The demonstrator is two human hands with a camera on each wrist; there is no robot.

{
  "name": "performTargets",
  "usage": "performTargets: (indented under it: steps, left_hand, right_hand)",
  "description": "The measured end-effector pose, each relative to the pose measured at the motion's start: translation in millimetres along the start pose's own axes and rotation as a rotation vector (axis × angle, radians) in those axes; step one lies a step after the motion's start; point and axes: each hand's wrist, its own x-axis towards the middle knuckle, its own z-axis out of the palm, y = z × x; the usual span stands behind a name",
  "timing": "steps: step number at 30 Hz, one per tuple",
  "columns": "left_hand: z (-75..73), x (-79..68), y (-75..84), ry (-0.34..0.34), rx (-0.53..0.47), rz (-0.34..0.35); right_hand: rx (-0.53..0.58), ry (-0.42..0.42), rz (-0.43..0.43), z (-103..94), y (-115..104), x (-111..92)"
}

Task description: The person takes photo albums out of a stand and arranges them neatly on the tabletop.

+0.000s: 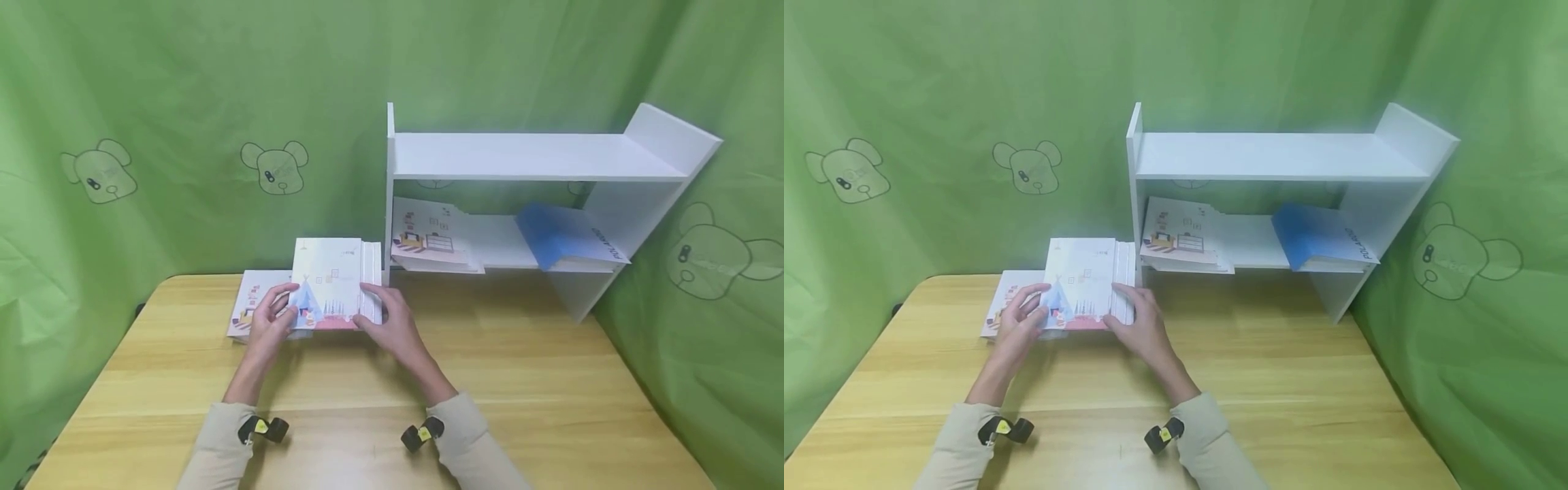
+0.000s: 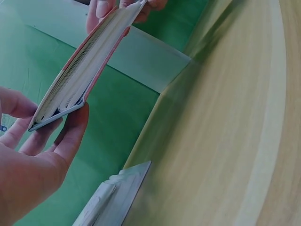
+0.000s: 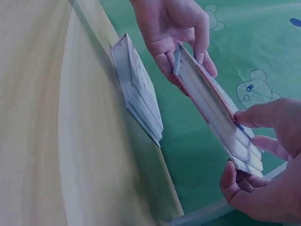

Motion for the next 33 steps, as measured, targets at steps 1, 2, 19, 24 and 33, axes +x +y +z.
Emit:
performTargets:
  steps: [1,2,19,24,33]
  left_hand:
    - [-0.2,0.4,-0.8,0.000,-0.001,-0.003]
    - [-0.5,0.7,-1.5,0.000,-0.004,-0.007]
    - [-0.5,3.3,-12.1,-0.015,-0.020,-0.060]
    - [1.7,3.0,-13.7,0.001,-0.018,-0.070]
    - [4.1,3.2,-18.1,0.005,-0.026,-0.086]
  right_hand:
    - [-0.008,-0.004,0.006,0.5,0.3,0.0]
    - [-0.014,-0.006,0.009,1.0,0.8,0.2]
    - [-0.003,-0.011,0.057,6.1,14.4,1.5]
    - [-0.013,-0.020,0.053,6.5,17.7,1.7]
    - [-0.032,-0.056,0.097,5.9,19.7,0.8]
